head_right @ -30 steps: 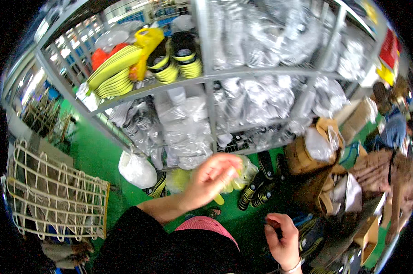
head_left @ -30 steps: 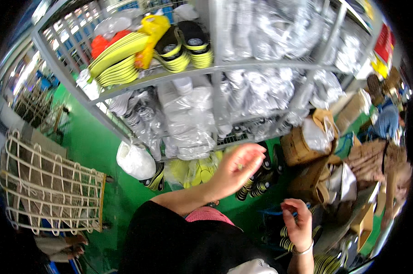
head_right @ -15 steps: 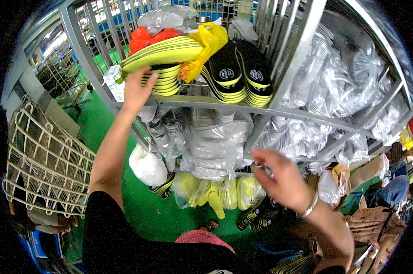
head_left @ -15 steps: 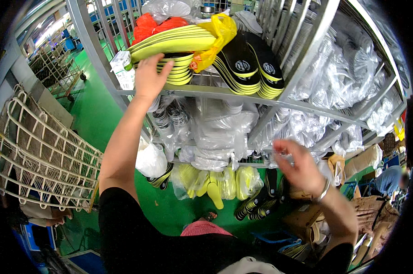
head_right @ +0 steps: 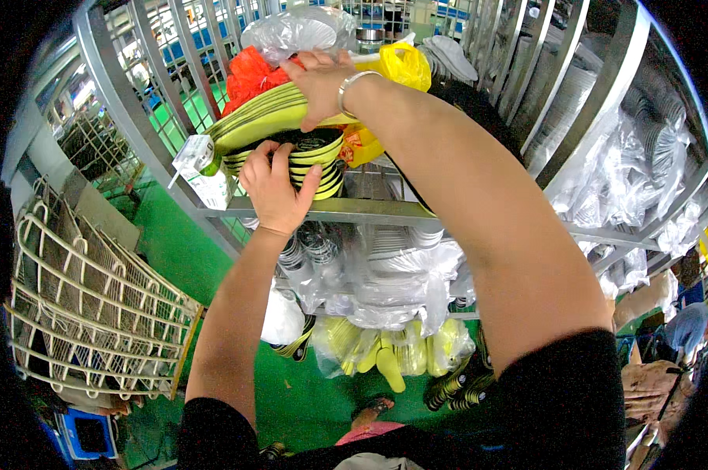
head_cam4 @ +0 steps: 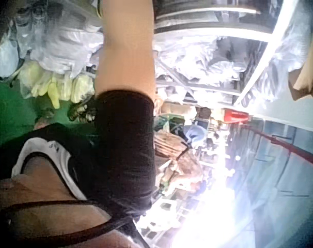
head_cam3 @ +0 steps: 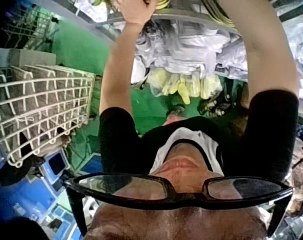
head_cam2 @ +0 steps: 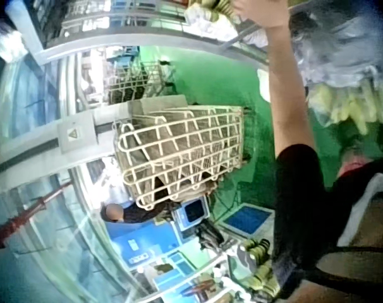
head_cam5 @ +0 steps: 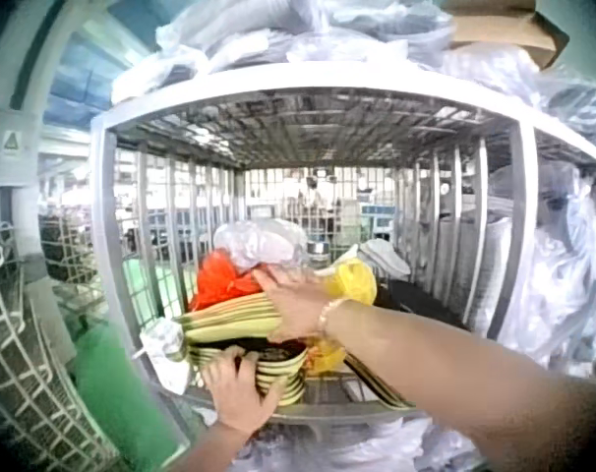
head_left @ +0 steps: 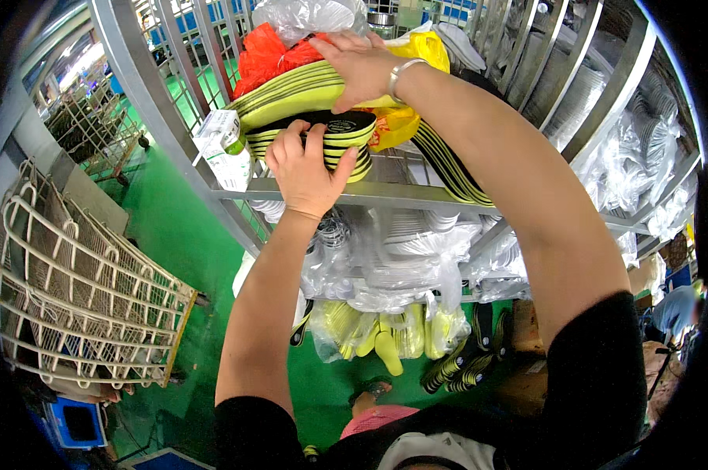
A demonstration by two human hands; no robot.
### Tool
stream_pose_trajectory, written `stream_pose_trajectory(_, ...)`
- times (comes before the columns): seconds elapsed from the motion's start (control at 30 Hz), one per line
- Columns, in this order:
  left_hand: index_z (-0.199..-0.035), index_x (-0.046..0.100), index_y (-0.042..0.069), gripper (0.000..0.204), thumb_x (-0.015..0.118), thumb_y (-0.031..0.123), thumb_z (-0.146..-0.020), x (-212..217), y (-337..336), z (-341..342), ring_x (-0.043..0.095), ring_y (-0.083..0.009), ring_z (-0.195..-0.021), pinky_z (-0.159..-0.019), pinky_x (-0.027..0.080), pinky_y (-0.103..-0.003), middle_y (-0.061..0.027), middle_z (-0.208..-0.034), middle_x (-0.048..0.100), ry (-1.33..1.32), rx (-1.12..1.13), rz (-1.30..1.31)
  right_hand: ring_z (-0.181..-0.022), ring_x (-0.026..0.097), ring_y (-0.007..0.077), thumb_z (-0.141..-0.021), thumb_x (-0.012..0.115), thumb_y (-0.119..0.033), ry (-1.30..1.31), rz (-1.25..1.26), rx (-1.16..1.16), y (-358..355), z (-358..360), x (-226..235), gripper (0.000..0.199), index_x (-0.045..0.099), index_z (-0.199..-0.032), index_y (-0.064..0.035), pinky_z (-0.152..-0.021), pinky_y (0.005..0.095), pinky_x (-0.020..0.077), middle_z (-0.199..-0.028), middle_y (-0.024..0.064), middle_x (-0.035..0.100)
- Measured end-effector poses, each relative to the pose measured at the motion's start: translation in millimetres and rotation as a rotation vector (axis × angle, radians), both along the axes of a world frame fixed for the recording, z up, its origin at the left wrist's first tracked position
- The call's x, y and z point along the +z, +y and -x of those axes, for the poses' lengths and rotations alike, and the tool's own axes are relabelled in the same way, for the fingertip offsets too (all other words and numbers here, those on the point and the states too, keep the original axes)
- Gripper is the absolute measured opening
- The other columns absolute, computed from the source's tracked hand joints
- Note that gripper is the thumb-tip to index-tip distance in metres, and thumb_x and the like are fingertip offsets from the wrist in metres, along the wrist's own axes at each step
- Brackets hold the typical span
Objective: The person places insoles into several shoes on a workbench and then goes to a storage rack to retrieve more insoles.
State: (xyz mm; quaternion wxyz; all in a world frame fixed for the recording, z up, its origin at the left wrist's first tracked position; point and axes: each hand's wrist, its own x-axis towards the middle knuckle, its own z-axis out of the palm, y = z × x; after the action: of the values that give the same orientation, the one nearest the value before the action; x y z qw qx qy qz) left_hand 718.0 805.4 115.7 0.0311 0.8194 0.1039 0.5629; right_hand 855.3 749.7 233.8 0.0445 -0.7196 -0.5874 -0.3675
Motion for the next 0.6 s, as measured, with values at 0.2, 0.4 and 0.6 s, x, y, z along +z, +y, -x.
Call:
stream_pose_trajectory(0.2,-0.102,0.052,0.007,0.045,0.06,0.038,-0.07,-1,1,0,0.038,-0.0297,-0.1,-0.086,0.026,-0.042,-0.0116,-0.104,0.044,0.011,-0.004,0.0,-0.094,0.054,0.0258,-0.064,0.063,-0.026,0.277,0.497,-0.182,11,12,36,0.047,0.047,-0.103,-0.0058,-0.083,0.0447,0.0388,-0.097,0.0105,0.057)
stream_pose_trajectory(0.4,-0.099,0.053,0.008,0.043,0.061,0.036,-0.069,0,2,1,0.04,-0.0298,-0.098,-0.085,0.028,-0.041,-0.0115,-0.102,0.046,-0.015,-0.01,-0.005,-0.087,0.057,0.0263,-0.067,0.06,-0.027,0.257,0.45,-0.189,-47,31,118,0.041,0.053,-0.101,-0.0056,-0.075,0.0374,0.0452,-0.096,0.0156,0.059)
stream_pose_trajectory(0.6,-0.097,0.054,0.007,0.041,0.063,0.035,-0.069,16,10,-2,0.042,-0.029,-0.095,-0.084,0.029,-0.04,-0.0116,-0.1,0.049,-0.004,-0.121,0.046,-0.084,0.058,0.0255,-0.067,0.063,-0.031,0.245,0.317,-0.591,-109,31,110,0.047,0.052,-0.102,-0.0017,-0.069,0.0381,0.0464,-0.092,0.0176,0.059)
